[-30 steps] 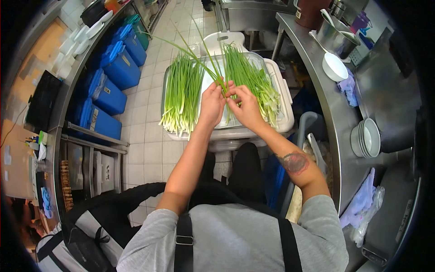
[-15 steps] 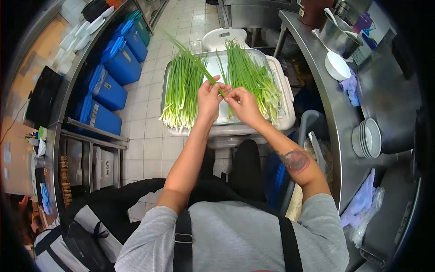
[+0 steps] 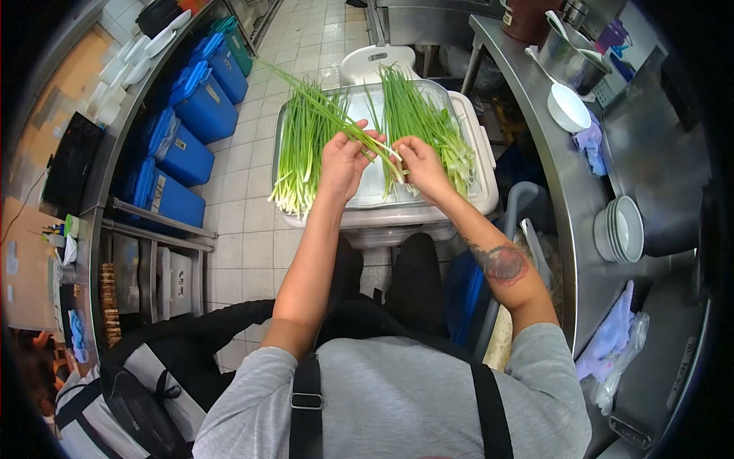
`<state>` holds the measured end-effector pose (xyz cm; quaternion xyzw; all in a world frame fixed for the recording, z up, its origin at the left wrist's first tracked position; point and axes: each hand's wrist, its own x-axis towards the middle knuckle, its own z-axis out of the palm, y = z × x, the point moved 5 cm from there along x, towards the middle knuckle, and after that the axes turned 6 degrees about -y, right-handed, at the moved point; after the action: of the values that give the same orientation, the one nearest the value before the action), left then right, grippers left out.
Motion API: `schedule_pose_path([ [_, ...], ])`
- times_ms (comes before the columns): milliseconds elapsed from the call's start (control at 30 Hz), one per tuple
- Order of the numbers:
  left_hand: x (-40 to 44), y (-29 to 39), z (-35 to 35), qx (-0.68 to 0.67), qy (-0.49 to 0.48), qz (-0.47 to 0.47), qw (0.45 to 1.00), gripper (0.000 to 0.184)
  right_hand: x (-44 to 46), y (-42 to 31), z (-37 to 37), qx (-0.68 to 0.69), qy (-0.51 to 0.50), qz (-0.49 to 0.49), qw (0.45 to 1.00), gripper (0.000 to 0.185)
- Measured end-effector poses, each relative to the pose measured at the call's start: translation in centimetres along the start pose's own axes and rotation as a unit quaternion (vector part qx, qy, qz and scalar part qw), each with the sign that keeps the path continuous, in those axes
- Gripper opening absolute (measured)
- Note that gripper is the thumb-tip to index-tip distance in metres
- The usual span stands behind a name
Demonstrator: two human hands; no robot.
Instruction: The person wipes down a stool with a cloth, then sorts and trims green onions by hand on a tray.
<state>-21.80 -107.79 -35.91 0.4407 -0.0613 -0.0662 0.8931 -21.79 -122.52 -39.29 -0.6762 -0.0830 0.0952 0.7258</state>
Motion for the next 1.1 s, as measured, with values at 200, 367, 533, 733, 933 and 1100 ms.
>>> schedule_pose_path([
  [200, 0.5, -2.0, -1.0, 0.008, 0.003, -0.026, 1.000, 0.034, -1.1, -0.8, 1.8, -0.235, 0.030, -0.092, 0.967, 0.019],
  [367, 0.3, -1.9, -0.4, 0.010, 0.040, -0.021, 0.999, 0.031, -1.0, 0.2, 1.1, -0.079, 0.021, 0.032, 0.996, 0.022],
  [533, 0.3, -1.5, -1.9, -0.058, 0.083, 0.001, 0.995, 0.028, -0.7, 2.6, 0.6, 0.226, 0.070, 0.153, 0.959, 0.026],
  [733, 0.7, 0.1, -5.0, -0.006, 0.164, 0.013, 0.986, 0.026, 0.4, 0.7, -3.1, 0.256, 0.174, 0.073, 0.948, 0.027],
  [933, 0.7, 3.0, -8.6, 0.586, 0.204, 0.019, 0.784, 0.028, 2.5, 1.5, -5.5, -0.125, 0.135, 0.038, 0.982, 0.028],
  [1100, 0.0, 2.8, -8.7, 0.740, 0.200, -0.001, 0.643, 0.021, 1.3, 2.0, -0.3, -0.565, -0.013, -0.036, 0.824, 0.036],
])
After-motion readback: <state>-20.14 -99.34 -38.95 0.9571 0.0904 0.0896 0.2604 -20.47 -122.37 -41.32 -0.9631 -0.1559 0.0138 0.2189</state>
